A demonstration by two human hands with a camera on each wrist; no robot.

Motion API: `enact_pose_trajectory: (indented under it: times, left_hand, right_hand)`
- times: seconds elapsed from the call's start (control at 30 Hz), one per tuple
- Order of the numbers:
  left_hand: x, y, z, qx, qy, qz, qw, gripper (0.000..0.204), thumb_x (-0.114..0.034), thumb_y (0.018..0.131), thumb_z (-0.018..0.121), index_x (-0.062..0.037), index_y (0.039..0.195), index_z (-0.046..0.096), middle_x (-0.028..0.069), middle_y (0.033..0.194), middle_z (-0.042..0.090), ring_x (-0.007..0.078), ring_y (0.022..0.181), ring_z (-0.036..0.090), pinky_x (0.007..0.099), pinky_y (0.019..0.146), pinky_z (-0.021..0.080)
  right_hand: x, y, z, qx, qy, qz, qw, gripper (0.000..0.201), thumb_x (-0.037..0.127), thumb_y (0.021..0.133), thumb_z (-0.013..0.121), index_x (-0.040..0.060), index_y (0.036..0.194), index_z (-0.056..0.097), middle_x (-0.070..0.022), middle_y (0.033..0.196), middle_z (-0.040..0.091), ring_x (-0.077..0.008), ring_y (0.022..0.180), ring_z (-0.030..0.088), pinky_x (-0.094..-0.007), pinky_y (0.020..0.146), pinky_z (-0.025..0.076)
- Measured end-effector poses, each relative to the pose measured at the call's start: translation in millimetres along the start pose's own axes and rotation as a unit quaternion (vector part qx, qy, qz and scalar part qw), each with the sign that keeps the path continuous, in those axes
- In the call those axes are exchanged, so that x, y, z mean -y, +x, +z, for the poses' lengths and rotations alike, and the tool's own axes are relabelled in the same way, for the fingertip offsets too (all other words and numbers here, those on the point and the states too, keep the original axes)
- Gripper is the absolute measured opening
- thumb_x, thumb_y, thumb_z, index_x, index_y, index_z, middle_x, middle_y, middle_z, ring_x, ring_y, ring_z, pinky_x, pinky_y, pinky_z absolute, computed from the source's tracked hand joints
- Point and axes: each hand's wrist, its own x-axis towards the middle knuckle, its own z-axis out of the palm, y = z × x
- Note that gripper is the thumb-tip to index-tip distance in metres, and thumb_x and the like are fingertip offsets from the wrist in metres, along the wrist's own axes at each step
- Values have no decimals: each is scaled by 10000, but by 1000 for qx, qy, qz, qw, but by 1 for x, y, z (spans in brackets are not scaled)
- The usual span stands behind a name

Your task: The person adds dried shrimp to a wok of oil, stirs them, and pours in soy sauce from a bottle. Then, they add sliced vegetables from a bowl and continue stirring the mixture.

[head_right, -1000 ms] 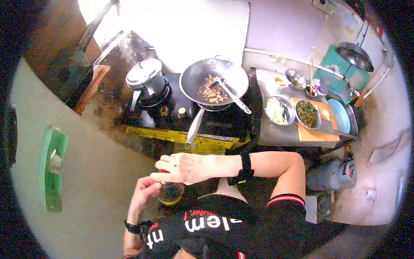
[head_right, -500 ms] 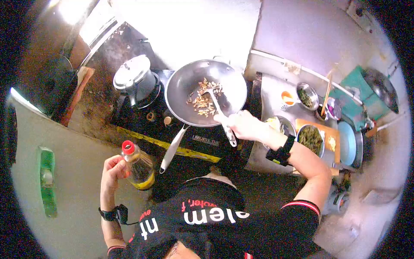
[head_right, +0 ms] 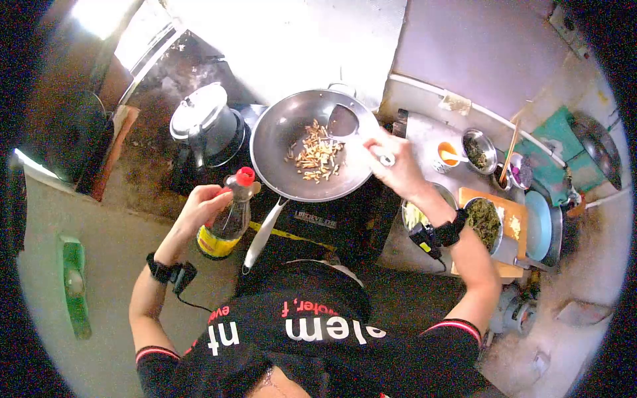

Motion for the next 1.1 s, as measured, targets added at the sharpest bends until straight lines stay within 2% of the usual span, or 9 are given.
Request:
enact_pose_trajectory:
  times: [0.03, 0.07, 0.13, 0.47, 0.53, 0.8, 0.9, 1.0, 1.1]
  left_hand:
    - [0, 10, 0, 13, 34, 13, 999, 318, -296, 787, 597, 6, 685, 597, -5, 557, 515, 66, 505, 471, 240, 448, 368]
    - [-2, 17, 1, 15, 34, 13, 999, 318, -296, 787, 597, 6, 685, 597, -5, 557, 515, 66, 505, 471, 240, 448, 368]
    - [-8, 32, 6, 29, 75, 23, 996, 340, -309, 773, 603, 24, 698, 608, 20, 562, 532, 74, 513, 480, 256, 463, 379]
    - [-20, 85, 17, 67, 223, 53, 971, 400, -349, 745, 609, 44, 806, 650, 150, 648, 616, 204, 619, 611, 327, 606, 478]
    - [-24, 91, 18, 97, 230, 11, 968, 384, -380, 763, 612, 3, 753, 638, 61, 589, 570, 130, 453, 519, 286, 430, 420]
    - [-35, 100, 24, 100, 256, -36, 961, 405, -396, 742, 621, 8, 704, 631, 60, 551, 560, 124, 462, 525, 284, 435, 418]
    - [-33, 107, 23, 112, 273, -59, 954, 402, -377, 704, 609, 20, 749, 648, 123, 591, 584, 193, 545, 584, 329, 486, 458]
    - [-28, 114, 23, 119, 287, -19, 950, 405, -375, 699, 610, 29, 718, 637, 108, 565, 576, 190, 502, 568, 329, 446, 442]
    - [-35, 114, 25, 125, 284, -65, 948, 379, -367, 744, 630, 1, 657, 599, 44, 506, 513, 130, 404, 482, 284, 385, 389]
  right_hand:
    - [-4, -3, 3, -60, 45, 88, 993, 97, 74, 783, 626, 33, 824, 548, -55, 628, 557, -85, 516, 533, -240, 442, 422]
    - [-3, -6, 3, -60, 44, 90, 993, 97, 74, 783, 626, 33, 824, 548, -55, 628, 557, -85, 516, 533, -240, 442, 422]
    - [2, -12, 4, -121, 246, 239, 931, 90, 77, 829, 590, 22, 834, 519, -42, 624, 559, -48, 430, 466, -196, 359, 355]
    - [23, -33, 36, -121, 357, 234, 896, 104, 55, 838, 581, 8, 889, 504, -50, 609, 533, -60, 386, 428, -198, 329, 314]
    - [29, -30, 36, -115, 376, 249, 885, 102, 50, 835, 583, 2, 882, 506, -53, 613, 532, -62, 389, 431, -200, 329, 317]
    - [38, -24, 37, -101, 366, 254, 889, 93, 50, 825, 593, 3, 865, 524, -17, 587, 528, -37, 400, 425, -191, 337, 317]
    - [37, -23, 36, -92, 362, 252, 893, 92, 62, 822, 603, 10, 853, 533, 1, 573, 528, -26, 412, 430, -186, 348, 319]
    - [36, -22, 36, -84, 340, 243, 905, 97, 75, 819, 612, 15, 848, 542, 7, 574, 536, -17, 430, 438, -181, 365, 323]
    - [37, -21, 37, -79, 311, 238, 917, 101, 81, 816, 617, 14, 849, 548, 9, 585, 547, -11, 450, 447, -179, 383, 326]
